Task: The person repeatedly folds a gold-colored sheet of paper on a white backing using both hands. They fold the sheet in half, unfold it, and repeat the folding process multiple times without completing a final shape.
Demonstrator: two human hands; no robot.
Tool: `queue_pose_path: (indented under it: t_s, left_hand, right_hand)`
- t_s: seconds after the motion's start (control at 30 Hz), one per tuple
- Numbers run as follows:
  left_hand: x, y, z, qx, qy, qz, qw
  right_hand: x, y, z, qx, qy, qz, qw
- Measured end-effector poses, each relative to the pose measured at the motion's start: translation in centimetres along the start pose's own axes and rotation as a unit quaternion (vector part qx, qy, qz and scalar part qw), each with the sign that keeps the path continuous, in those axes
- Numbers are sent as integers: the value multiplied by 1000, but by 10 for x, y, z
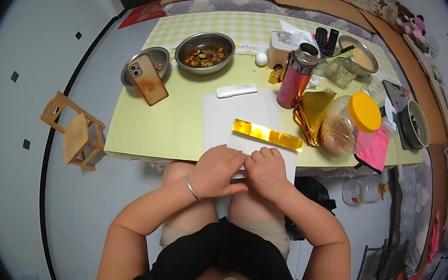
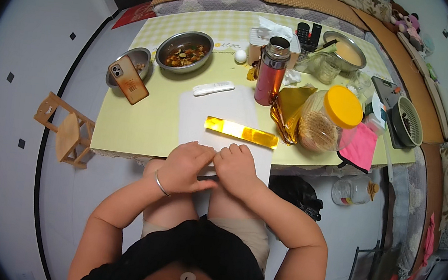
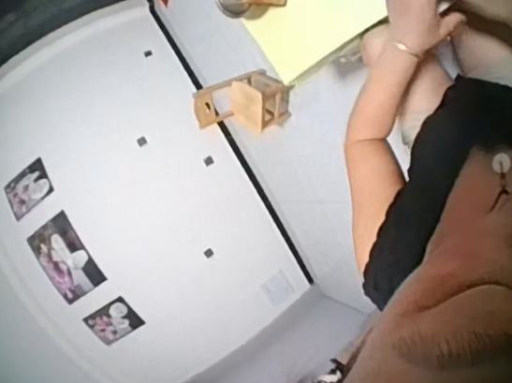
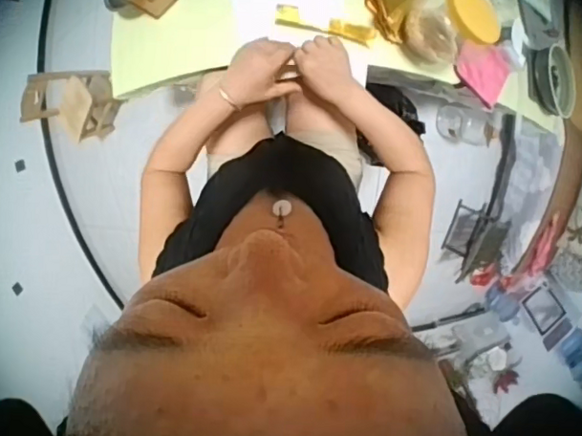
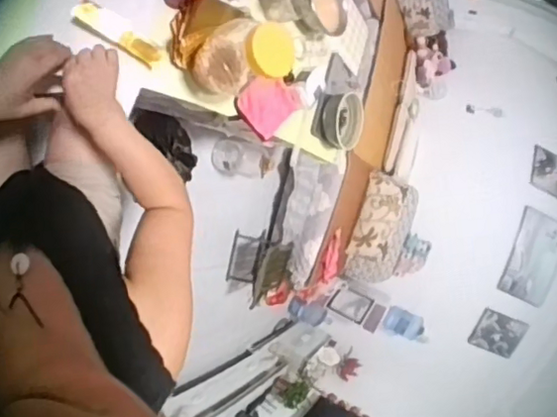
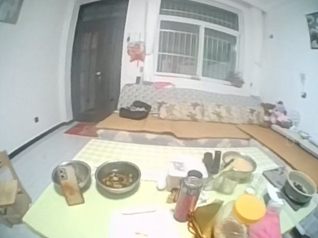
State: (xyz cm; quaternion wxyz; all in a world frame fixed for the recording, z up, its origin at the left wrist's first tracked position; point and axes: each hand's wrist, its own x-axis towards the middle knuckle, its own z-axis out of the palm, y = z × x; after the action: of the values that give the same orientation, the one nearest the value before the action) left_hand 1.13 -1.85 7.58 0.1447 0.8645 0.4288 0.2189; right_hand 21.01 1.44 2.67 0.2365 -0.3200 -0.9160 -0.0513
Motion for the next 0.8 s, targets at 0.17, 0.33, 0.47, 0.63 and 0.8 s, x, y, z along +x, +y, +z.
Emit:
queue_pose_path:
  t_s: [0.17,0.33,0.47,0.63,0.8]
  left_hand:
    - [-33,-45,24,-19,95,-31,995]
    - [-35,-67,8,-130,32,-28,991]
    - [-28,-83,1,-175,-3,-46,984]
    - [-20,-102,-4,-266,-24,-75,961]
    - [-18,-102,-9,-194,-42,-42,979]
  right_hand:
    - [-11,2,-8,98,-44,70,992]
    - [-24,33,-13,201,-111,102,968]
    - [-8,53,-21,253,-115,90,956]
    - [-1,79,-16,331,-100,120,931]
    - [4,82,-23,294,-68,55,952]
